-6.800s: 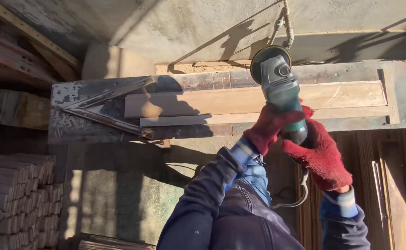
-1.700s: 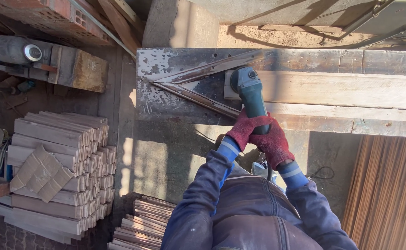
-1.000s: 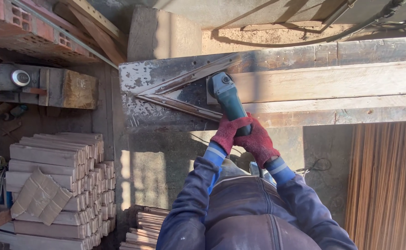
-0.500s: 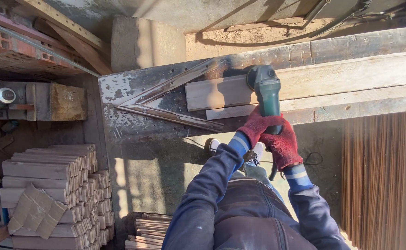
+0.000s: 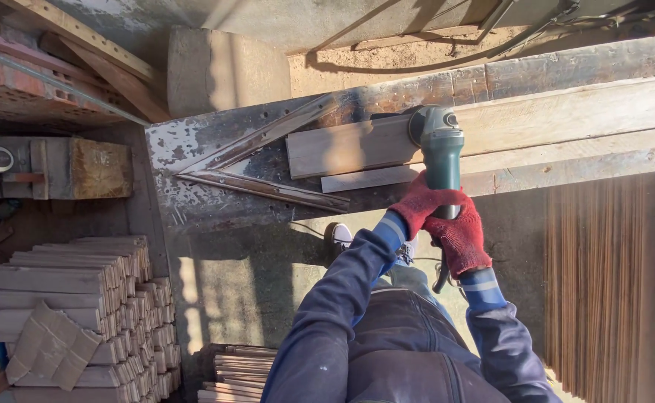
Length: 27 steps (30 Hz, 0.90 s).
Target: The recorder is using an electric power sander to smooth the surface of a wooden board placed on a workbench.
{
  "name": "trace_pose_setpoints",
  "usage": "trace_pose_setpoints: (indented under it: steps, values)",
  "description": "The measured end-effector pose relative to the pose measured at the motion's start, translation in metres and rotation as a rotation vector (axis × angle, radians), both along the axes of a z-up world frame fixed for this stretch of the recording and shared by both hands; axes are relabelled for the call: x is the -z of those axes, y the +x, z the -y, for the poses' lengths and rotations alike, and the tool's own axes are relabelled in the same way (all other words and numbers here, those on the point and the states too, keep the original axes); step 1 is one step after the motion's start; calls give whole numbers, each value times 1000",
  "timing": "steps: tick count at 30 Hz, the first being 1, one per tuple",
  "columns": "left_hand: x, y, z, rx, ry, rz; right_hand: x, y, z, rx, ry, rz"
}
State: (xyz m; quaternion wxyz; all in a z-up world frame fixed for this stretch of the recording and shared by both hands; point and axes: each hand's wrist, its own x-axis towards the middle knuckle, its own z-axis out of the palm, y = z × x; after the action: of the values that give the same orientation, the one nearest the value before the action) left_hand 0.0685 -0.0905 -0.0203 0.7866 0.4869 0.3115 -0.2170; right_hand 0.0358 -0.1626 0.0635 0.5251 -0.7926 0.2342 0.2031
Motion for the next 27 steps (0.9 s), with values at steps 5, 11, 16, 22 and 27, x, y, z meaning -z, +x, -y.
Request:
trace_pose_setpoints:
  steps: [5,11,16,22,27]
  values:
    - [28,-20,-36,-36,111,-8,1,-11,-35,-99,-38,-48]
    - [15,-48,-106,-79,64,85,0,-29,-90,-215,-120,-122]
    - [4,-62,-144,-193,22,-58,-14,-40,-136,-359,-233,-196]
    - [-18,-85,-186,-260,41,-49,-16,-46,-171,-499,-277,-229]
    - [-20,-91,-200,-287,24,-133,-14,-47,-176,-573,-247,-252]
